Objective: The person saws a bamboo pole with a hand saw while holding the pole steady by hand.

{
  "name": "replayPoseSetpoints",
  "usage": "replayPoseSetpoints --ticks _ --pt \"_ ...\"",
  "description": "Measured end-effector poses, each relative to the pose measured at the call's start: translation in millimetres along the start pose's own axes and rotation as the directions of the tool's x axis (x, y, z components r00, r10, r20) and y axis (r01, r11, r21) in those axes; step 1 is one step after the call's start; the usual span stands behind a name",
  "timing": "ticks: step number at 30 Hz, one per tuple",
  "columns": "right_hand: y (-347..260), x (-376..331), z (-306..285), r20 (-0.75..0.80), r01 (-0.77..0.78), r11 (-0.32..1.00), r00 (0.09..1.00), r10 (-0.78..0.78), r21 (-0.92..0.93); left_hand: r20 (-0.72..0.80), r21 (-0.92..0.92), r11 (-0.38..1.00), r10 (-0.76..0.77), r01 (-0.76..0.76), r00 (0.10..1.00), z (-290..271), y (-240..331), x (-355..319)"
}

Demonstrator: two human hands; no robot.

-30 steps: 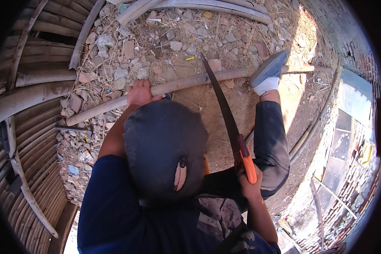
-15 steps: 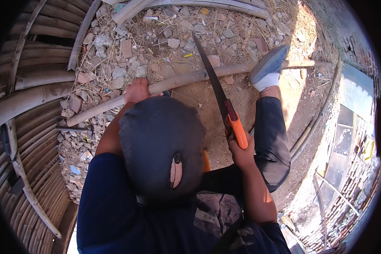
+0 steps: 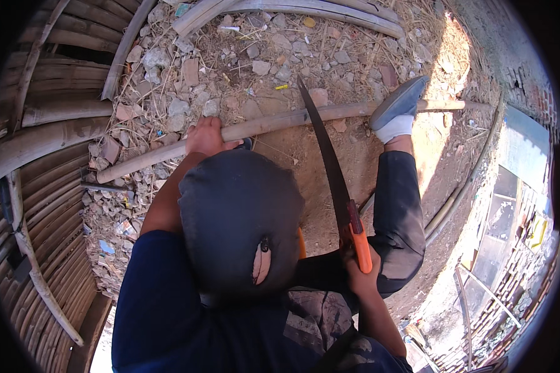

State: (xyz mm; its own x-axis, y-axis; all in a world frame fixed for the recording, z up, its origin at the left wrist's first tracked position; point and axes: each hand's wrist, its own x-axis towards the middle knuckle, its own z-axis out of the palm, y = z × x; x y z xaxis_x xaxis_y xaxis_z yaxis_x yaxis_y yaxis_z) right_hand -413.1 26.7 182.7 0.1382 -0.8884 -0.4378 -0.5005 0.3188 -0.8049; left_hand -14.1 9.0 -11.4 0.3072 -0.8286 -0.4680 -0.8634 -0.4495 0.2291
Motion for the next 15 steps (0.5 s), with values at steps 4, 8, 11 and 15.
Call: replayPoseSetpoints --ticks 4,8,11,15 --pt "22 53 21 0.242 -0.003 0.994 0.97 0.029 -0.107 -0.055 -0.038 0.999 -0.002 -0.001 0.998 4 2 2" --pt "14 -1 13 0.025 -0.11 0.984 0.994 0.108 0.138 0.013 -0.052 0.998 0.024 -0.023 1.0 -4 -8 -1" --pt "0 -16 -2 0.038 -0.111 0.994 0.993 0.11 0.025 -0.018 -0.04 0.999 -0.006 0.005 1.0 -2 -6 8" --pt "25 -15 -7 0.139 0.094 0.978 0.988 -0.068 -0.187 -0.142 -0.113 0.992 0.044 -0.061 0.989 4 -5 1"
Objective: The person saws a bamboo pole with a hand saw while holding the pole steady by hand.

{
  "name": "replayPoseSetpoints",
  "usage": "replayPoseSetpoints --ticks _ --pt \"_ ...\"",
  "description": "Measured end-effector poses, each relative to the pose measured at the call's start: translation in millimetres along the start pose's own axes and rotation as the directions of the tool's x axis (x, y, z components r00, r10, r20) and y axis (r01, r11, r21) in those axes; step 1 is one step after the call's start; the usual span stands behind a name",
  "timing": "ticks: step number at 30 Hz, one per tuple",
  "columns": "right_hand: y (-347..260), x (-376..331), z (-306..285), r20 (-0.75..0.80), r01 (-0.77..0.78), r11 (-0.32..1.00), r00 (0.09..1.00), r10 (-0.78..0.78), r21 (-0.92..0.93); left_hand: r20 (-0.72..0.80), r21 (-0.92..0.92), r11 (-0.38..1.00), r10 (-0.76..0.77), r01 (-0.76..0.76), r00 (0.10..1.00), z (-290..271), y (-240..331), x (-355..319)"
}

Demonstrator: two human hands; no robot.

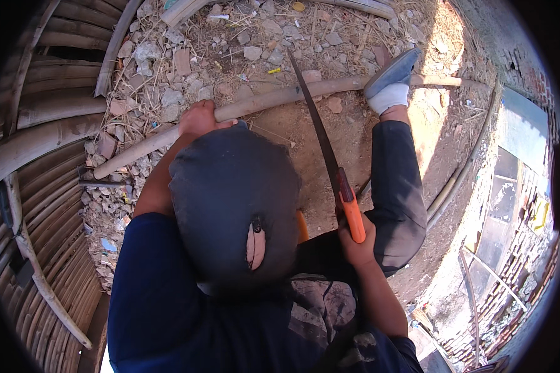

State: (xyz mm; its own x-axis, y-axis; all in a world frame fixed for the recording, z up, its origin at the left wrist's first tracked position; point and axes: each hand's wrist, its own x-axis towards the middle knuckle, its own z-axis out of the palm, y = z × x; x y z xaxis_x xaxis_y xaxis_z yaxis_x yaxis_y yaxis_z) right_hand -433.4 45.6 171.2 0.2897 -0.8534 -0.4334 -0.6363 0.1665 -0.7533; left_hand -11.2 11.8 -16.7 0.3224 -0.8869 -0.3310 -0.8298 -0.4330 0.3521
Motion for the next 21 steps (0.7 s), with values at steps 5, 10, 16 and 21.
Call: replayPoseSetpoints --ticks 5,10,16,21 --pt "-48 -11 -10 -0.091 -0.155 0.921 0.976 0.2 0.358 -0.26 0.101 0.989 0.131 -0.108 0.957 20 -21 -13" --pt "-58 -21 6 -0.209 0.015 0.999 0.978 -0.022 -0.034 -0.218 0.095 0.985 0.159 -0.141 0.963 24 -26 -15" --pt "-94 -40 -6 -0.275 0.153 0.986 0.947 -0.165 -0.065 -0.076 0.059 0.96 0.277 -0.273 0.958 16 -52 3" --pt "-106 -50 -14 -0.245 0.271 0.948 0.92 -0.306 -0.167 0.063 -0.174 0.957 0.248 -0.234 0.967 -28 -50 6"
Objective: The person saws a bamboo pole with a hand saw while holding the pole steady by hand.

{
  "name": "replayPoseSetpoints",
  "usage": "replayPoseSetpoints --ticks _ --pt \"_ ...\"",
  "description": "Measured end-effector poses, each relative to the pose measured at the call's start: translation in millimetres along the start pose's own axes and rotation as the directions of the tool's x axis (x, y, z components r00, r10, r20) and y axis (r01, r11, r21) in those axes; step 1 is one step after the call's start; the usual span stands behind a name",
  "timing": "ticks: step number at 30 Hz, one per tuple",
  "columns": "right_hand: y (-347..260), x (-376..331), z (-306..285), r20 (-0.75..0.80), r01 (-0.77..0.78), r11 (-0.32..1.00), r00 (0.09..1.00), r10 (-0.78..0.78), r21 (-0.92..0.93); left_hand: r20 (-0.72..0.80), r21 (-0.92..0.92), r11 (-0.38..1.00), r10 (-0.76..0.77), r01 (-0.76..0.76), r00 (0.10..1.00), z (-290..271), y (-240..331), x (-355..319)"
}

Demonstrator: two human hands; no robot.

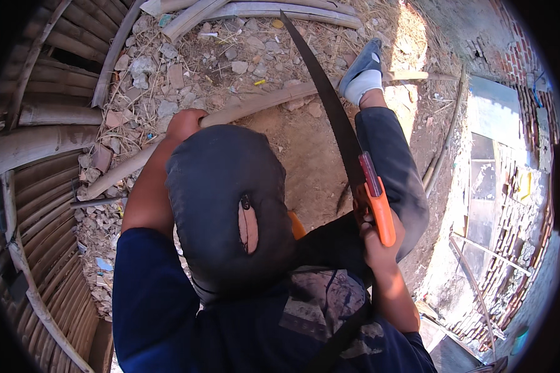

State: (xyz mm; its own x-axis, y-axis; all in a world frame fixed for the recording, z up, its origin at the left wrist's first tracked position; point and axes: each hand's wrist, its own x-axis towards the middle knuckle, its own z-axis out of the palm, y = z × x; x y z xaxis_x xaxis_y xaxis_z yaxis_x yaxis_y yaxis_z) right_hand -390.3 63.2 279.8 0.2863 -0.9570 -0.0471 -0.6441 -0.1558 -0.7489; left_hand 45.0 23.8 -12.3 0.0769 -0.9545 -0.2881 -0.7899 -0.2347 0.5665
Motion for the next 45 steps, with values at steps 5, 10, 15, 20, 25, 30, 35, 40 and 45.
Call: replayPoseSetpoints --ticks 5,10,15,20,25,30,35,40,45 --pt "12 -6 5 0.028 -0.243 0.948 0.97 0.243 0.205 0.081 -0.158 0.971 -0.169 0.18 0.982 3 14 -2" --pt "35 -4 7 0.071 -0.339 0.915 0.941 0.331 0.218 -0.296 0.092 0.995 -0.005 0.034 0.955 17 29 -7" --pt "54 9 14 0.105 -0.403 0.885 0.915 0.389 0.234 -0.182 0.055 0.994 -0.088 0.1 0.979 26 26 5" --pt "65 15 16 0.126 -0.433 0.871 0.901 0.414 0.232 -0.168 0.146 0.984 -0.081 0.106 0.982 31 25 9" --pt "61 18 8 0.157 -0.468 0.853 0.883 0.442 0.231 -0.152 0.175 0.978 -0.086 0.113 0.985 37 24 5" --pt "54 11 -10 0.196 -0.486 0.85 0.871 0.451 0.203 -0.157 0.162 0.979 -0.101 0.126 0.983 47 30 -8" --pt "61 7 -15 0.229 -0.497 0.844 0.862 0.452 0.203 -0.183 0.171 0.974 -0.118 0.15 0.976 46 40 -10" --pt "45 19 -13 0.334 -0.5 0.834 0.847 0.415 0.234 -0.115 0.206 0.971 -0.098 0.12 0.989 45 32 -2" --pt "56 24 -9 0.324 -0.501 0.85 0.84 0.435 0.16 -0.096 0.231 0.961 -0.135 0.154 0.986 42 34 2"
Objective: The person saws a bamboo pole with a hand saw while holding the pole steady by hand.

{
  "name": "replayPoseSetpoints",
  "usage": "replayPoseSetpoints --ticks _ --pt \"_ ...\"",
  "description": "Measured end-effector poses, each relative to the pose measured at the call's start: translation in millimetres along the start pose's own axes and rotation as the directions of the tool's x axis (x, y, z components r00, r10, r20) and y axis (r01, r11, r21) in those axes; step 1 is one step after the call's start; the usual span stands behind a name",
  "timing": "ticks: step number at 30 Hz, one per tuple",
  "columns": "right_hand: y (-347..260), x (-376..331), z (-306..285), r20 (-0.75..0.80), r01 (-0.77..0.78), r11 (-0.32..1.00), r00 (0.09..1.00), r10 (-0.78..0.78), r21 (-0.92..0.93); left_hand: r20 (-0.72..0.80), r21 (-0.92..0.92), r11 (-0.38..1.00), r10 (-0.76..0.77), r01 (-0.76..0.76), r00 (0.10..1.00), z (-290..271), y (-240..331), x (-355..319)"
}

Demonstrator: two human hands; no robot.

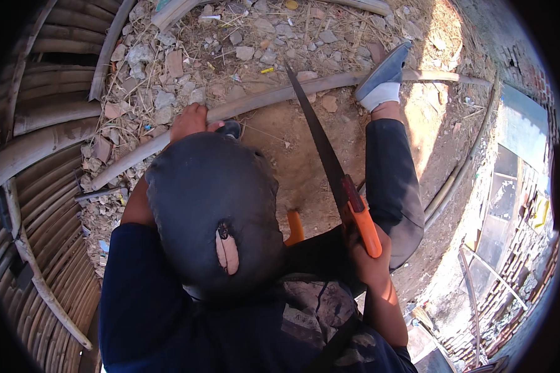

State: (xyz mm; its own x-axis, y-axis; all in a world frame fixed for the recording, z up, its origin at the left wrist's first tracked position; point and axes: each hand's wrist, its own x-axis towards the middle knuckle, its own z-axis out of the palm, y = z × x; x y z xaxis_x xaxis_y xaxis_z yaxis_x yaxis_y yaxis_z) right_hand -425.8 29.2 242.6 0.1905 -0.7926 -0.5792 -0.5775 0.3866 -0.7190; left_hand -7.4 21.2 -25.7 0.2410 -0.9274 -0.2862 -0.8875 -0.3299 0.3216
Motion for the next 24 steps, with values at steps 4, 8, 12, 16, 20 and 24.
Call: replayPoseSetpoints --ticks 4,8,12,16,20,24 --pt "-15 -20 -14 -0.083 -0.032 0.989 0.996 0.02 -0.145 0.002 0.033 0.999 -0.04 0.04 0.999 5 9 -8" --pt "-1 17 2 -0.032 -0.045 0.998 0.999 0.043 -0.047 -0.116 0.104 0.994 -0.01 0.022 0.993 8 13 -13" --pt "6 34 15 0.025 -0.031 1.0 0.999 0.031 -0.001 -0.026 0.058 0.997 -0.045 0.046 0.999 8 9 -17" --pt "2 -6 9 -0.107 0.028 0.999 0.994 -0.025 0.031 -0.066 0.086 0.995 -0.041 0.046 0.997 7 16 -13" --pt "23 53 3 0.062 -0.088 0.993 0.995 0.084 0.078 -0.054 0.099 0.995 -0.021 0.027 0.998 13 12 -10" --pt "14 44 11 0.018 -0.016 0.998 1.0 0.015 0.061 -0.09 0.074 0.997 -0.017 0.024 0.996 12 5 -16"
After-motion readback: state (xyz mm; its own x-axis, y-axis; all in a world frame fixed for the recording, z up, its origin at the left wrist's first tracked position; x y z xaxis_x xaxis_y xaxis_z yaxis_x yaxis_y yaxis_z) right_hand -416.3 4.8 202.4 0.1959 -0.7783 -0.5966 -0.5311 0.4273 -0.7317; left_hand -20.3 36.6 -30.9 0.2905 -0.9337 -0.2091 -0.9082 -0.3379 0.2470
